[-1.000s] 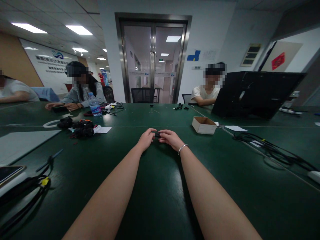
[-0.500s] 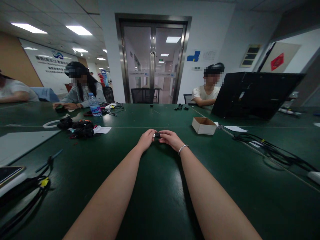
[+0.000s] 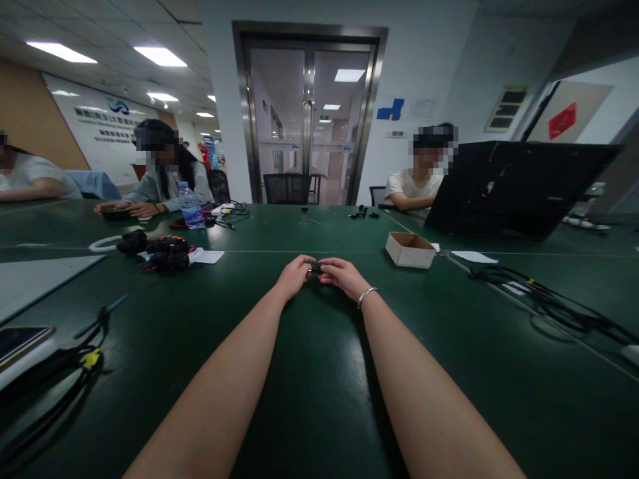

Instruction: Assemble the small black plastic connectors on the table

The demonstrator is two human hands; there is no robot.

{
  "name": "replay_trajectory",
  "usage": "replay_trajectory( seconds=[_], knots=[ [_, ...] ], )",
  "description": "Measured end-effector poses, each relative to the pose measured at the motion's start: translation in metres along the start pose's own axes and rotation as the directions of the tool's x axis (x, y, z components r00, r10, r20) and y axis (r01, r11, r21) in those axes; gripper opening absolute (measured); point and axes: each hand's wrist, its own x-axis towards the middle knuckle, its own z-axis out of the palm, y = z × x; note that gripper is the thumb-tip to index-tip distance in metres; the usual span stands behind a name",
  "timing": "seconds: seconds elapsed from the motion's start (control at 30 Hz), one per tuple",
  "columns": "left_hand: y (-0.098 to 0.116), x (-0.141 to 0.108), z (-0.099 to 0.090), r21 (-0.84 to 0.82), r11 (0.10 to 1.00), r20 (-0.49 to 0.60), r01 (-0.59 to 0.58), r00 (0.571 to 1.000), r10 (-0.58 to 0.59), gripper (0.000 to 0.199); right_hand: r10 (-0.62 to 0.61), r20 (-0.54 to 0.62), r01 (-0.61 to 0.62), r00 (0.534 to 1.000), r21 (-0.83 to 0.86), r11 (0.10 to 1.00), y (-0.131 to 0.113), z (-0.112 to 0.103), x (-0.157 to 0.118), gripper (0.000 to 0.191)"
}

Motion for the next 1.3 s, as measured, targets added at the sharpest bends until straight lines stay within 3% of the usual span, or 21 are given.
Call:
replay_trajectory(
  seconds=[0.47,0.73,0.97,1.13,1.3],
  knots=[
    [-0.0033,0.0001,-0.0008,0.071,0.996,0.011,-0.063,0.998,0.062,0.035,0.011,-0.02,-0.011,1.0,-0.005,1.0,-0.0012,0.0023,-0.0004,0.015],
    [-0.0021,0.0013,-0.0002,0.024,0.999,-0.02,0.022,1.0,-0.022,0.028,0.011,-0.023,-0.011,1.0,-0.005,1.0,-0.0007,0.0027,0.0,0.015],
    [-0.006,0.0016,-0.0009,0.083,0.996,-0.012,-0.04,0.999,0.041,0.037,0.002,-0.02,-0.002,1.0,-0.001,1.0,-0.0009,0.0032,-0.0004,0.015],
    [-0.0039,0.0019,-0.0009,0.088,0.996,-0.031,-0.01,0.999,0.012,0.029,0.008,-0.015,-0.008,1.0,-0.013,1.0,-0.0005,0.001,0.0001,0.015],
    [-0.0021,0.0019,-0.0005,0.125,0.991,-0.027,-0.056,0.998,0.06,0.03,0.001,-0.005,-0.001,1.0,-0.011,1.0,0.0003,0.0005,0.0005,0.015]
  ],
)
